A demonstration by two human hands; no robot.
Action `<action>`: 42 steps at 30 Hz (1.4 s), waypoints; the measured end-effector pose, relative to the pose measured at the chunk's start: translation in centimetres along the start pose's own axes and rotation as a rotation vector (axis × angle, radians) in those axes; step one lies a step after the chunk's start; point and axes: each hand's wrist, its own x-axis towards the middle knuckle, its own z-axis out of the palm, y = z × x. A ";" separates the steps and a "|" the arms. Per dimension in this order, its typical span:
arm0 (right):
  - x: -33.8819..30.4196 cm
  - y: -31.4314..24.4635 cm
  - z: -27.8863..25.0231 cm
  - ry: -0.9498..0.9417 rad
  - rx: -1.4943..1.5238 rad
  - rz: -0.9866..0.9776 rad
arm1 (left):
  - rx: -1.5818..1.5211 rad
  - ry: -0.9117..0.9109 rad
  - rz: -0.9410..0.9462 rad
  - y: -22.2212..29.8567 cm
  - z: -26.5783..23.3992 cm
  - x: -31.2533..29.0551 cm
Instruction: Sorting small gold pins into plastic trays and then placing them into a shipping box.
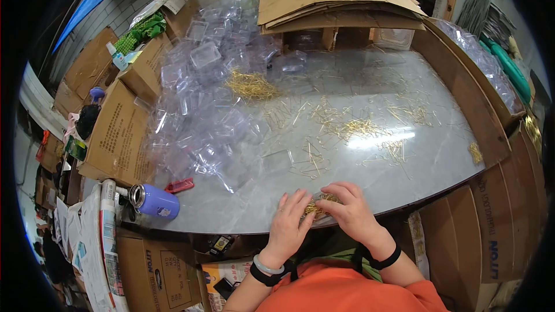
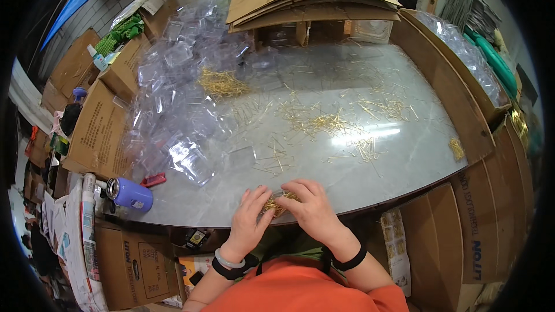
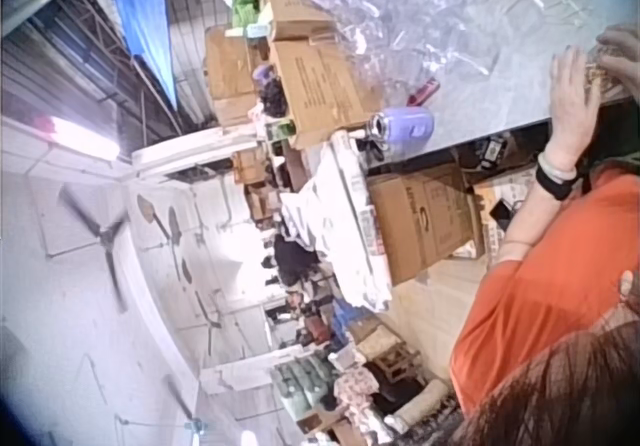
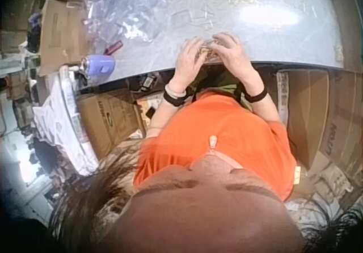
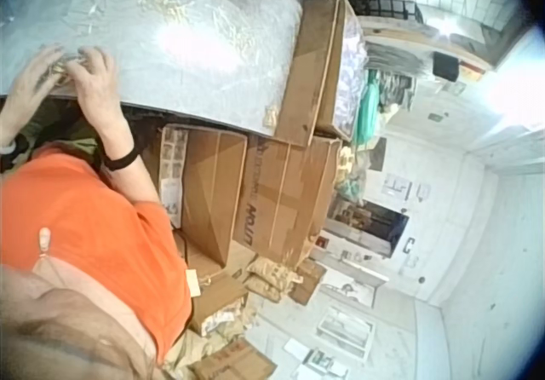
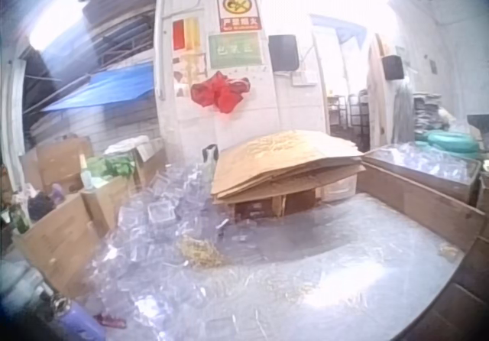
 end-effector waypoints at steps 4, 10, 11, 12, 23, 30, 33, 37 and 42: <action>0.2 0.2 -0.1 0.008 0.098 0.042 | 0.067 0.018 0.065 0.3 0.2 0.3; -1.5 -0.6 1.6 0.162 0.103 0.209 | -0.087 0.020 0.081 0.5 0.6 0.0; -1.7 -0.9 2.0 0.186 0.105 0.263 | -0.083 0.031 0.094 0.5 0.8 0.0; -1.6 -1.3 2.4 0.162 0.060 0.236 | -0.079 0.041 0.107 0.5 1.0 0.0; -2.5 -2.7 1.1 0.009 0.060 0.282 | -0.087 0.132 0.046 1.0 1.7 -0.2; -2.2 -1.6 1.3 0.047 0.196 0.309 | -0.054 0.139 0.069 0.5 1.5 -0.4; -1.3 -0.9 1.5 0.134 0.258 0.335 | -0.072 0.134 0.062 0.4 1.5 -0.3; 0.2 -0.5 0.3 -0.003 0.407 0.479 | -0.072 0.139 0.066 0.4 1.4 -0.2; -1.1 -0.4 1.3 0.091 0.122 0.228 | -0.042 0.153 0.039 0.9 1.5 -0.3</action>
